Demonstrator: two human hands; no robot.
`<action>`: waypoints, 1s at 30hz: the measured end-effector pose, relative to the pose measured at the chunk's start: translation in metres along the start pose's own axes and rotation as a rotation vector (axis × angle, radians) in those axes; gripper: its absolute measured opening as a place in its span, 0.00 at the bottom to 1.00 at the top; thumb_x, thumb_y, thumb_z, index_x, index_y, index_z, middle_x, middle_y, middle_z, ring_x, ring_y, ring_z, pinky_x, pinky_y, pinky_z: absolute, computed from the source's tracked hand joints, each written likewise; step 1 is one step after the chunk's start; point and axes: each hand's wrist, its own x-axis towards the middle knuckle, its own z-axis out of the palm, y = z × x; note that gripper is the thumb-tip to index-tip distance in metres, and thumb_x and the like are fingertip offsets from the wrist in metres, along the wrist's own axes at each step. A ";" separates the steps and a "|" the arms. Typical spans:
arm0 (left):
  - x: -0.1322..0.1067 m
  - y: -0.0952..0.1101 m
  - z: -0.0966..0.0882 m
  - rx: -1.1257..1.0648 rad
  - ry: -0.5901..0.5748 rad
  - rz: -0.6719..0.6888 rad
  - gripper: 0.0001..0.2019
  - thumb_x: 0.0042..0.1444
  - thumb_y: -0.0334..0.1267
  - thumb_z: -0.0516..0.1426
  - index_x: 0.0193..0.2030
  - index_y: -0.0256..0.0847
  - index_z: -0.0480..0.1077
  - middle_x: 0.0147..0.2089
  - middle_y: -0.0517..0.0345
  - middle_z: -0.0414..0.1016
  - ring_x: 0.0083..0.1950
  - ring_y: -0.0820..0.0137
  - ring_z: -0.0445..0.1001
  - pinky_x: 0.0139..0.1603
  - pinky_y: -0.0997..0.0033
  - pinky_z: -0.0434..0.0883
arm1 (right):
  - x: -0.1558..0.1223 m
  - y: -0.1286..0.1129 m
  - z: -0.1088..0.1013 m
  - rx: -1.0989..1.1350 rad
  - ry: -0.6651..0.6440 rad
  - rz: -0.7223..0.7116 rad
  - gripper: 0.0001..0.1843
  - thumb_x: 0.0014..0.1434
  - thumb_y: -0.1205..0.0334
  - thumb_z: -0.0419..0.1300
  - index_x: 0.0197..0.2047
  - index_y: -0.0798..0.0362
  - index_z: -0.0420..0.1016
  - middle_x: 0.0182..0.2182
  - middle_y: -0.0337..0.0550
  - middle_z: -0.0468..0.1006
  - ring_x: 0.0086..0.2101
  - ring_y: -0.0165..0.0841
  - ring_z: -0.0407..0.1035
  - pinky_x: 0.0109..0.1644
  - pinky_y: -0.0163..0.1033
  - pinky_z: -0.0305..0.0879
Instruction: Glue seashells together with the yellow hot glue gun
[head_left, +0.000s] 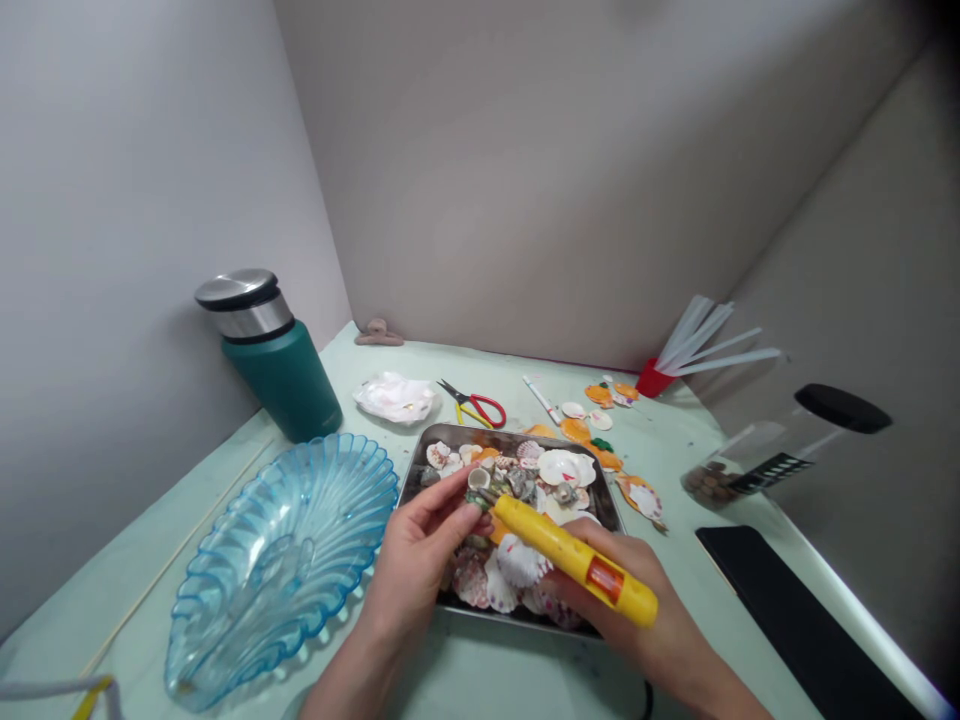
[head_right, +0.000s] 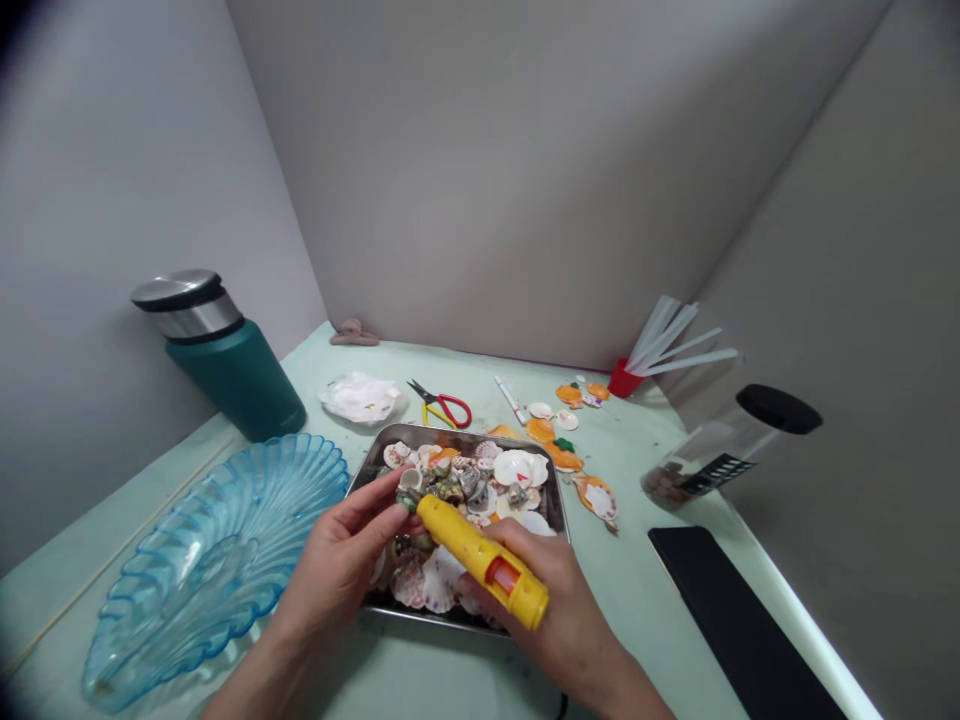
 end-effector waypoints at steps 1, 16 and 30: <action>0.000 0.000 0.000 -0.005 -0.001 0.002 0.19 0.51 0.36 0.63 0.51 0.41 0.74 0.48 0.50 0.78 0.38 0.70 0.76 0.42 0.73 0.73 | 0.000 -0.001 -0.001 0.020 -0.013 0.032 0.08 0.58 0.56 0.60 0.32 0.50 0.67 0.24 0.33 0.68 0.23 0.28 0.62 0.27 0.33 0.58; -0.001 0.002 0.002 -0.025 0.070 -0.018 0.21 0.50 0.38 0.64 0.52 0.40 0.73 0.39 0.52 0.80 0.32 0.73 0.75 0.41 0.73 0.71 | 0.000 -0.004 -0.003 0.114 -0.015 0.089 0.12 0.58 0.54 0.59 0.29 0.51 0.63 0.24 0.33 0.64 0.25 0.29 0.61 0.29 0.35 0.58; -0.001 0.003 0.001 -0.009 0.085 -0.010 0.22 0.47 0.39 0.65 0.51 0.42 0.74 0.39 0.52 0.80 0.31 0.73 0.75 0.39 0.73 0.71 | 0.001 -0.004 -0.004 0.125 -0.015 0.094 0.12 0.59 0.54 0.59 0.29 0.50 0.64 0.23 0.32 0.65 0.24 0.29 0.60 0.28 0.34 0.58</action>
